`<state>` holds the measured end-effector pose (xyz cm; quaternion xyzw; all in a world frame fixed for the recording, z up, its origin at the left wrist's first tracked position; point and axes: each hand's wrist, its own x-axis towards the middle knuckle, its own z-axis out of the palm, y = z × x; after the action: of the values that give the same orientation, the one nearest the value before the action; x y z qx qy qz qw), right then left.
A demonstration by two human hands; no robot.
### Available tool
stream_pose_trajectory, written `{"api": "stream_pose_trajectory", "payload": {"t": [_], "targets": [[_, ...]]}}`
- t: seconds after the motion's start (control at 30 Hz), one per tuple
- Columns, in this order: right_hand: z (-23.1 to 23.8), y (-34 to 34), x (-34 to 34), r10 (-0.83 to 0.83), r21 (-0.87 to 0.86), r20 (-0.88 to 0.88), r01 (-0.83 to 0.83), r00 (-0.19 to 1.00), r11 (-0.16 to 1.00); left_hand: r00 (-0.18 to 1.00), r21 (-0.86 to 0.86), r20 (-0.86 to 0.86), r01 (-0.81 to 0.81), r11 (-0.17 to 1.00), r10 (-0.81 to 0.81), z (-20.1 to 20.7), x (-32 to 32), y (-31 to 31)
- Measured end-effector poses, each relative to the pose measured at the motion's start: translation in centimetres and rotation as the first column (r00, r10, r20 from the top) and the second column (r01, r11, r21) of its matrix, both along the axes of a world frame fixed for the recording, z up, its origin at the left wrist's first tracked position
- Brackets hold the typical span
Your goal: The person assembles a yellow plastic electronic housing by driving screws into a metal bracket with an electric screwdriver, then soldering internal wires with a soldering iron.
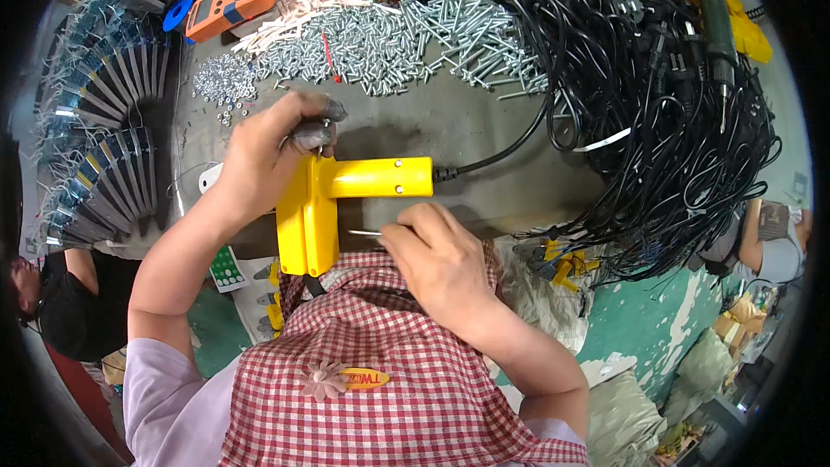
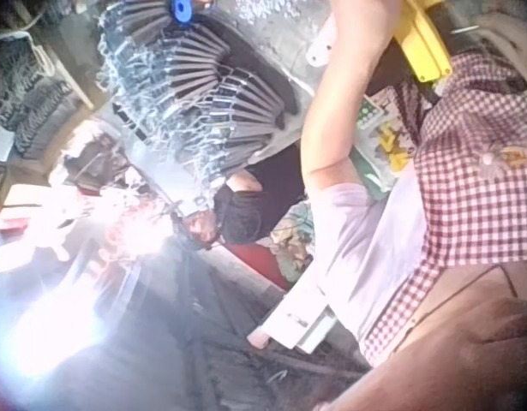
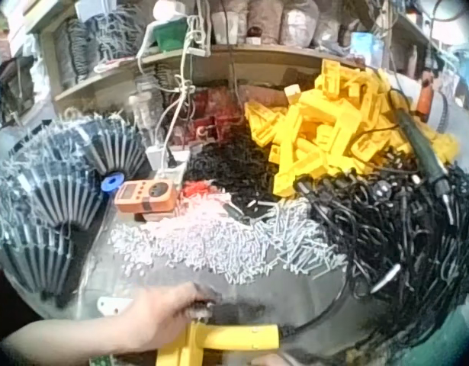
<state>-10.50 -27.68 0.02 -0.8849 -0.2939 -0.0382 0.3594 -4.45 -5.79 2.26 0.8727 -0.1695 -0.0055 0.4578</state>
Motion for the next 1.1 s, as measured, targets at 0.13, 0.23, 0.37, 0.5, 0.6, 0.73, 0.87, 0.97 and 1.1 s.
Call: {"api": "stream_pose_trajectory", "payload": {"t": [0.13,0.23,0.37,0.5,0.6,0.73,0.87,0.97,1.1], "targets": [[1.2,2.2,0.5,-0.027,0.064,0.043,0.024,0.999,0.998,0.91,0.256,0.373,0.086,0.963,-0.18,-0.6,-0.2,-0.7],[0.4,2.8,1.6,0.035,0.119,0.123,-0.05,0.992,0.992,0.866,0.361,0.409,0.134,0.923,-0.286,-0.5,0.1,-1.4],[1.2,2.9,3.1,0.053,0.005,0.157,-0.055,0.986,0.998,0.891,0.382,0.365,0.12,0.916,-0.269,-0.2,0.5,-1.5],[0.4,1.9,4.2,0.218,0.086,0.116,-0.228,0.969,0.97,0.893,0.4,0.368,0.101,0.911,-0.261,-0.2,0.4,-1.8],[0.6,3.5,2.8,0.155,0.021,0.101,-0.158,0.983,0.987,0.915,0.372,0.33,0.101,0.922,-0.234,-0.3,0.4,-1.9],[1.6,4.5,1.0,0.125,0.308,0.062,-0.138,0.99,0.941,0.941,0.341,0.228,0.162,0.926,-0.248,0.6,0.2,-1.1],[8.9,-5.2,10.3,-0.361,0.097,0.491,0.362,0.793,0.927,0.947,0.411,0.227,0.118,0.904,-0.227,0.4,-1.0,-0.2],[12.1,-15.3,17.6,-0.598,-0.025,0.716,0.87,0.359,0.493,0.86,0.467,0.421,0.067,0.882,-0.288,1.9,-1.2,-2.0],[14.4,-19.2,21.6,-0.694,-0.346,0.415,0.808,0.588,0.477,0.953,0.533,-0.1,0.293,0.793,-0.285,1.7,-1.5,-4.0]]}}
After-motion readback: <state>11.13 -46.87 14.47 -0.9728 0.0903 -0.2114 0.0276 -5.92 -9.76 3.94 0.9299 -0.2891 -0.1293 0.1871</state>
